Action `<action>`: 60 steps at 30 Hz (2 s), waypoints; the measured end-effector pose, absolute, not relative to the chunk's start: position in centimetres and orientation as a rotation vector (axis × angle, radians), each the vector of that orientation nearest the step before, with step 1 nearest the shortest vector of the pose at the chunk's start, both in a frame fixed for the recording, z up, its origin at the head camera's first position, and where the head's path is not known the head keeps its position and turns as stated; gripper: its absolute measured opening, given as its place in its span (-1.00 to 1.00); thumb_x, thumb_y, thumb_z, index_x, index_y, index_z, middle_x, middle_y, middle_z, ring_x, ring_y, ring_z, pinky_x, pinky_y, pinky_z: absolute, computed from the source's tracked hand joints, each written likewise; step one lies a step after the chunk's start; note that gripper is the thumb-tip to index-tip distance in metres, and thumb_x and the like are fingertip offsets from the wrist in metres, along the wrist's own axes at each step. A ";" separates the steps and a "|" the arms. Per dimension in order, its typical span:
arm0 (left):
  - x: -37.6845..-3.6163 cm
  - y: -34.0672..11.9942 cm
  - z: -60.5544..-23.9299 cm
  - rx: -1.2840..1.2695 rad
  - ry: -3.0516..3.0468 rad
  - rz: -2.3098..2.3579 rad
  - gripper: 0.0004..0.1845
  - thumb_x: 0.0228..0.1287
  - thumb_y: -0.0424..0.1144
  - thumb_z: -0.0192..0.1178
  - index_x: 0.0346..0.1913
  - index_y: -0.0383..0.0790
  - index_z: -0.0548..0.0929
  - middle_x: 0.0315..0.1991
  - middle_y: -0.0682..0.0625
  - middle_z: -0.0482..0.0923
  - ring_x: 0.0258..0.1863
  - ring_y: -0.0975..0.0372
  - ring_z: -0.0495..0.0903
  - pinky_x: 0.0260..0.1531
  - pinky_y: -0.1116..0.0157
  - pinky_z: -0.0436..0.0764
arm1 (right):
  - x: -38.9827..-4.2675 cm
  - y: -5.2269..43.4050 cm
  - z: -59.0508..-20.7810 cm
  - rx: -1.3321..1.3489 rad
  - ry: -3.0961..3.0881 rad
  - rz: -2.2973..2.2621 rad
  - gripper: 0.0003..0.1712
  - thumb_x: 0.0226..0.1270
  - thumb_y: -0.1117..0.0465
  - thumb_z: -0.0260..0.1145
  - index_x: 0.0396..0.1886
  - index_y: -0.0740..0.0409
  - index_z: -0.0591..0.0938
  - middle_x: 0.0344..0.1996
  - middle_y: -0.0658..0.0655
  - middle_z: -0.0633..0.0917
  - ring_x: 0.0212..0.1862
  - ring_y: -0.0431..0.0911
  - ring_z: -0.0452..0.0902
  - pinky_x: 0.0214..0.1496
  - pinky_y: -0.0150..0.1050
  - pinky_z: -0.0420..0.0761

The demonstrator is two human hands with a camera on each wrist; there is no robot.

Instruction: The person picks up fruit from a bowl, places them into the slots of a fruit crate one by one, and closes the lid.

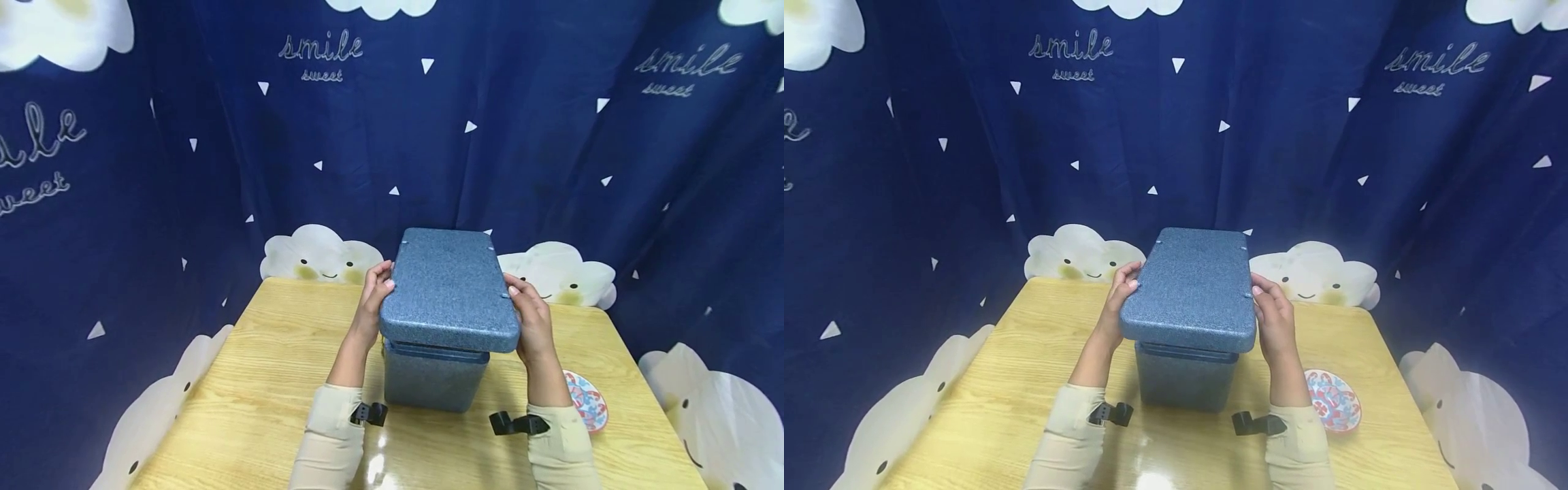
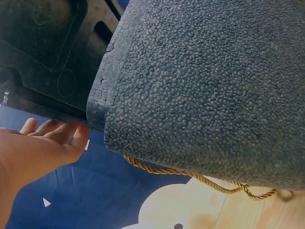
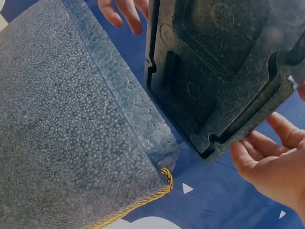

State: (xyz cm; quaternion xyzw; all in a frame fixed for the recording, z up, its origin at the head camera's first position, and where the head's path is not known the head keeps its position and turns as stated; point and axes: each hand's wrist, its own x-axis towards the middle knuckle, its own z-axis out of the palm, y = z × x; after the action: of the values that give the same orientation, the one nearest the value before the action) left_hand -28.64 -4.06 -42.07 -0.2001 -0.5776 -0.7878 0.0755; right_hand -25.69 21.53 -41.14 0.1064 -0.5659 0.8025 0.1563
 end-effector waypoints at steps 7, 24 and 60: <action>-28.9 -4.2 -42.3 -0.692 -1.796 -2.359 -0.25 0.15 -0.11 -0.08 0.37 -0.38 0.02 0.36 -0.32 -0.03 0.34 0.02 -0.03 0.25 0.06 -0.01 | -25.6 21.6 -41.1 0.367 -1.644 2.292 -0.60 0.44 0.24 -0.01 0.17 0.34 0.43 -0.07 0.04 0.55 -0.11 -0.17 0.46 -0.13 -0.36 0.47; -29.1 -4.2 -43.7 -0.726 -1.816 -2.384 -0.33 0.19 -0.25 -0.08 0.36 -0.43 0.08 0.38 -0.27 -0.03 0.34 0.07 -0.04 0.25 0.13 -0.02 | -25.4 21.5 -42.0 0.384 -1.757 2.285 -0.44 0.41 0.31 -0.05 0.31 0.53 0.14 0.08 0.07 0.43 0.02 -0.17 0.38 -0.01 -0.38 0.42; -29.7 -3.9 -43.5 -0.628 -2.095 -2.148 -0.58 0.29 -0.32 0.01 0.11 -0.56 0.42 0.41 -0.32 -0.17 0.38 -0.07 -0.19 0.25 0.03 0.01 | -29.2 20.5 -45.8 0.361 -1.981 2.169 -0.54 0.23 0.52 0.09 0.13 0.61 0.34 0.39 0.25 0.08 0.38 0.04 -0.09 0.28 -0.19 0.05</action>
State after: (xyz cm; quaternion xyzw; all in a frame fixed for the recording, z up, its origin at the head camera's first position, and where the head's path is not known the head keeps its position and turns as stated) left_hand -29.68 -3.88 -43.51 -0.2048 -0.6829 -0.7002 0.0378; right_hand -29.18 20.48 -45.80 0.1213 -0.6665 0.7299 0.0909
